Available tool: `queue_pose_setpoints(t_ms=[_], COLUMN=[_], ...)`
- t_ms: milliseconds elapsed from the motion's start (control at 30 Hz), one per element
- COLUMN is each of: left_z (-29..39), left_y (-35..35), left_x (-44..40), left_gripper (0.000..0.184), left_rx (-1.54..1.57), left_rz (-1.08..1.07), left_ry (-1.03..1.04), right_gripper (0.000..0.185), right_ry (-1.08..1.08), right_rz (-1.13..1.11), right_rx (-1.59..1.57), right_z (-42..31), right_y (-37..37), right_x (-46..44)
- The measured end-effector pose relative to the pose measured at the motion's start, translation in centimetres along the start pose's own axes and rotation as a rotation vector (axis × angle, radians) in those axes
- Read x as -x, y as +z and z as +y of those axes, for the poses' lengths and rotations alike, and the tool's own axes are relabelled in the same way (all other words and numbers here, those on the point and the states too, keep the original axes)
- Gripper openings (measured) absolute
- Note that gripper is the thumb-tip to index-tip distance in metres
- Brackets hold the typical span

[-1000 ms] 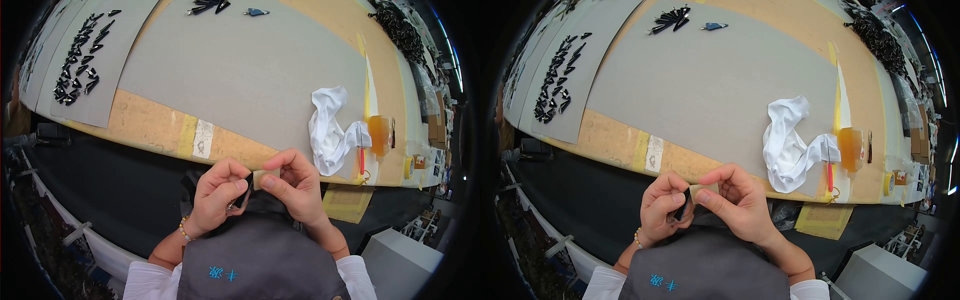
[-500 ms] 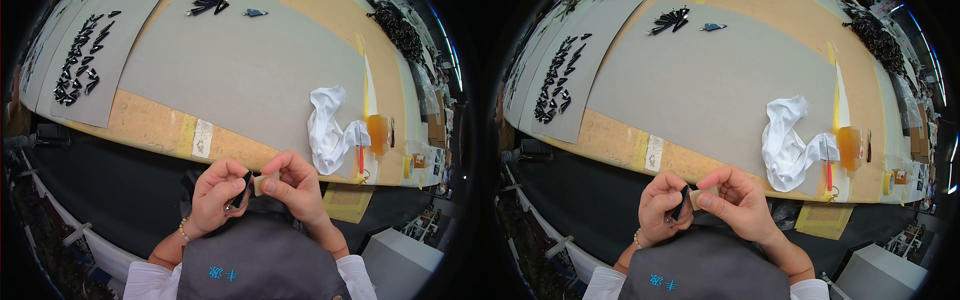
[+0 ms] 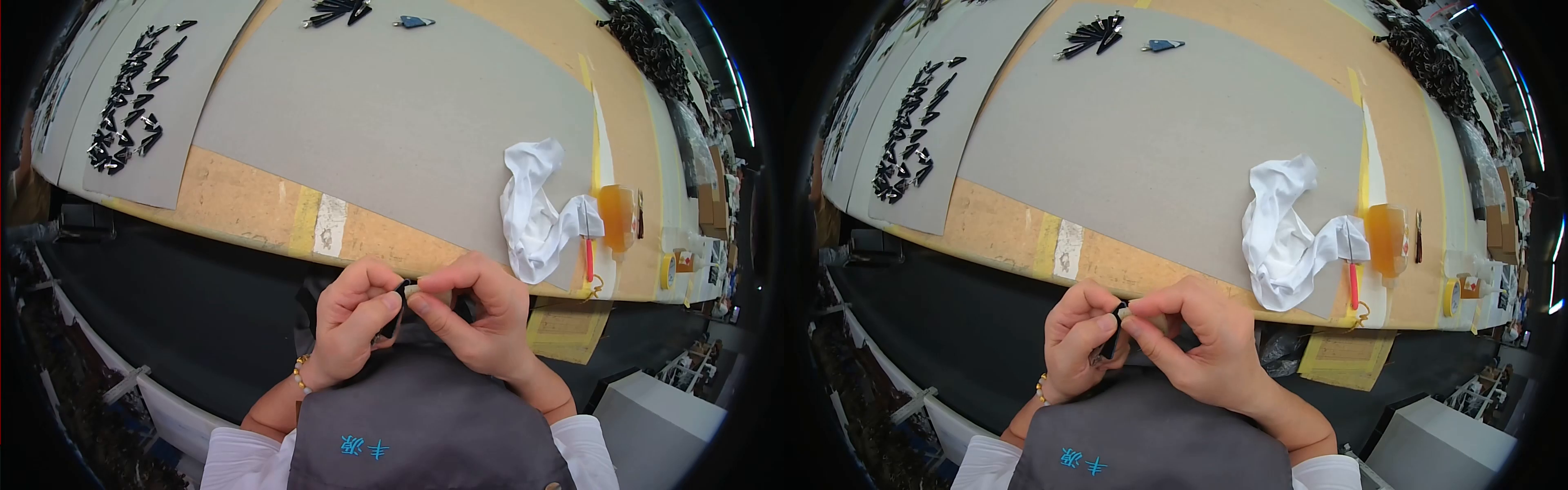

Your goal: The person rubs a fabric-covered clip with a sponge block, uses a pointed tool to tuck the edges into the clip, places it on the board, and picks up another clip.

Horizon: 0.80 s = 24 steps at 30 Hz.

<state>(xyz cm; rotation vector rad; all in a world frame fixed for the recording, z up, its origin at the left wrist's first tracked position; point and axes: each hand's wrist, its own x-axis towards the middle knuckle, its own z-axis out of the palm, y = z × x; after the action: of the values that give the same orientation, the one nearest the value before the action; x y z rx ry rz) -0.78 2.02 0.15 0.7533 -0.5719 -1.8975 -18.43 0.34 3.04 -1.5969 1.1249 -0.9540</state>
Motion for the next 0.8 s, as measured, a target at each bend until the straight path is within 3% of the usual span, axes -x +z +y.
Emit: queue_pose_setpoints(t_ms=[33,133,233,533,633,733,800], left_z=[0.0,0.3,0.3,0.2,0.1,0.0,-0.1], left_y=[-0.1,0.5,0.2,-0.1,-0.3,0.0,0.2], left_x=[0.0,0.0,0.0,-0.1,-0.2,-0.2,-0.2], left_gripper=[0.007,0.007,0.007,0.009,0.009,0.009,0.008], left_rx=[0.008,0.06,0.174,0.296,0.286,0.237,0.155], left_rz=[-0.007,0.023,-0.02,-0.049,-0.063,-0.019,0.018], left_ry=[0.004,-0.026,-0.063,-0.091,-0.084,-0.074,-0.054], right_gripper=[0.017,0.018,0.02,0.022,0.023,0.023,0.022], right_ry=[-0.004,0.243,0.366,0.392,0.239,-0.047,-0.101], right_rz=[-0.016,0.019,-0.03,-0.073,0.106,0.079,0.091], right_rx=[0.014,-0.521,-0.733,-0.781,-0.695,-0.071,0.058], right_z=[-0.2,-0.2,-0.2,0.2,-0.3,0.2,-0.5], right_y=[-0.1,0.5,0.0,-0.1,0.7,0.1,0.4], right_x=[0.0,0.1,-0.1,0.2,0.1,0.0,-0.4])
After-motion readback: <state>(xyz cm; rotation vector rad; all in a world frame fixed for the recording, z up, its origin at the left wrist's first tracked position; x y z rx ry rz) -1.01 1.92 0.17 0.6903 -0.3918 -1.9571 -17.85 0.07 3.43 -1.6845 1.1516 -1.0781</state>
